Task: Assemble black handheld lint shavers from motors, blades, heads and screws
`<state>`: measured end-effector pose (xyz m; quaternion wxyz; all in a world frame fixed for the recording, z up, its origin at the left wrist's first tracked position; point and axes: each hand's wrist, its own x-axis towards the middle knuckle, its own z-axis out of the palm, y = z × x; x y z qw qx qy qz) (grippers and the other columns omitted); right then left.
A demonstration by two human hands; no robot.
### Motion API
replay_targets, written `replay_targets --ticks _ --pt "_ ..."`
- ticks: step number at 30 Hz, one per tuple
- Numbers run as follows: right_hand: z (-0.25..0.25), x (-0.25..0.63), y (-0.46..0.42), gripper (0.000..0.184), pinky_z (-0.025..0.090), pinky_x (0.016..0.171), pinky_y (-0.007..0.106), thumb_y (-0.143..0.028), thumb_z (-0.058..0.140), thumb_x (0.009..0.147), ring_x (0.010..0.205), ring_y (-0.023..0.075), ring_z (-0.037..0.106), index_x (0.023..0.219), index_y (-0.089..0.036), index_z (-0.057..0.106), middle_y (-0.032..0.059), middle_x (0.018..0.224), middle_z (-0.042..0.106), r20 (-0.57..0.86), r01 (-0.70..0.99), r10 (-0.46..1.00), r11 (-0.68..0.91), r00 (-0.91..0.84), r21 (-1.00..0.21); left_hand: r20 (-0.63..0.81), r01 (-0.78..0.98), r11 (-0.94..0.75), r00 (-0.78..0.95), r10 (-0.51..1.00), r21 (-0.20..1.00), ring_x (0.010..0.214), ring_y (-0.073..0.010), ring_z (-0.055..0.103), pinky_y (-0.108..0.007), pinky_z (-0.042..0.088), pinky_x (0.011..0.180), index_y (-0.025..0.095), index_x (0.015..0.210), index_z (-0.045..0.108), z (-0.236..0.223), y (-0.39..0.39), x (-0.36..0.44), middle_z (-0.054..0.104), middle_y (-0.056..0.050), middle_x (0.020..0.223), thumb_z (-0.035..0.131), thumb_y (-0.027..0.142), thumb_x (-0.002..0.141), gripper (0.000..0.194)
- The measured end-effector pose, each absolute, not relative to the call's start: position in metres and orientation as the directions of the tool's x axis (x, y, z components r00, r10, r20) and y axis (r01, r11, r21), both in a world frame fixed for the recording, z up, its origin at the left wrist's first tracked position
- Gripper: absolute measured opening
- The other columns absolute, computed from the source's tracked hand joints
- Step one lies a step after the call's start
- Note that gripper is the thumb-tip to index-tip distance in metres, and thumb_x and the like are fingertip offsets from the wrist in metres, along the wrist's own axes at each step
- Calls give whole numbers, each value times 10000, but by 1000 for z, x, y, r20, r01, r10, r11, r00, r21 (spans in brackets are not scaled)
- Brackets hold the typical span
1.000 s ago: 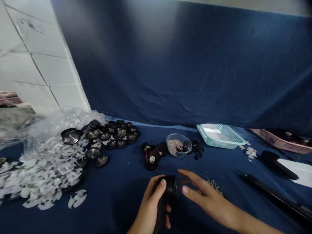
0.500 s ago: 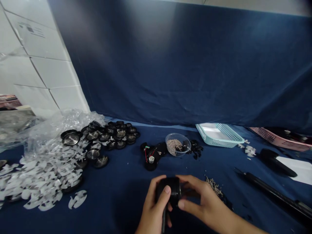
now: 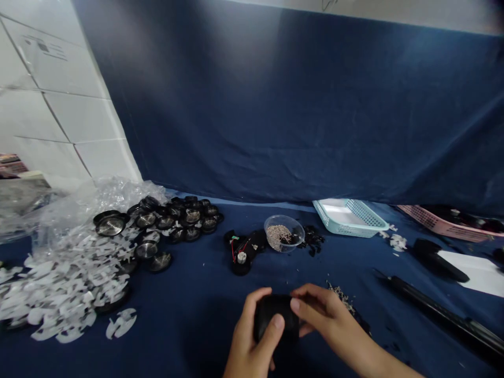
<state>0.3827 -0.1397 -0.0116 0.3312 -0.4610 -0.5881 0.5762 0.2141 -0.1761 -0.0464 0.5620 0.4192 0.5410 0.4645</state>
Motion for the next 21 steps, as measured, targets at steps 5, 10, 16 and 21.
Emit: replay_targets --ticks 5,10,16,21 --pt "-24 382 -154 365 512 802 324 -501 463 938 880 192 623 1149 -225 576 61 1014 640 72 322 942 183 -329 -929 -264 -68 267 42 964 961 758 -191 606 -233 499 499 253 1307 425 -45 -179 216 609 -65 964 542 654 778 674" --pt "-45 365 -165 467 421 986 371 -460 229 1002 1176 245 550 1250 -234 554 87 1250 610 359 394 919 394 -162 -831 -160 -48 158 -48 986 986 1065 -275 593 -302 554 801 244 1232 550 -46 -187 219 583 -99 1273 615 604 752 603" --pt "-50 354 -157 539 339 1051 400 -541 200 987 1218 249 500 1231 -262 592 54 1246 615 146 385 986 166 -83 -908 84 115 -80 -32 996 990 1280 -295 460 -432 355 1112 239 1297 512 -52 -187 217 532 -109 1360 577 461 839 513" --pt "-39 349 -161 547 308 1052 386 -591 213 968 1215 244 469 1223 -288 591 33 1262 590 83 288 993 104 -86 -952 214 258 -197 -40 976 946 1266 -282 481 -424 378 1085 246 1299 493 -46 -188 215 526 -108 1347 578 393 855 475"
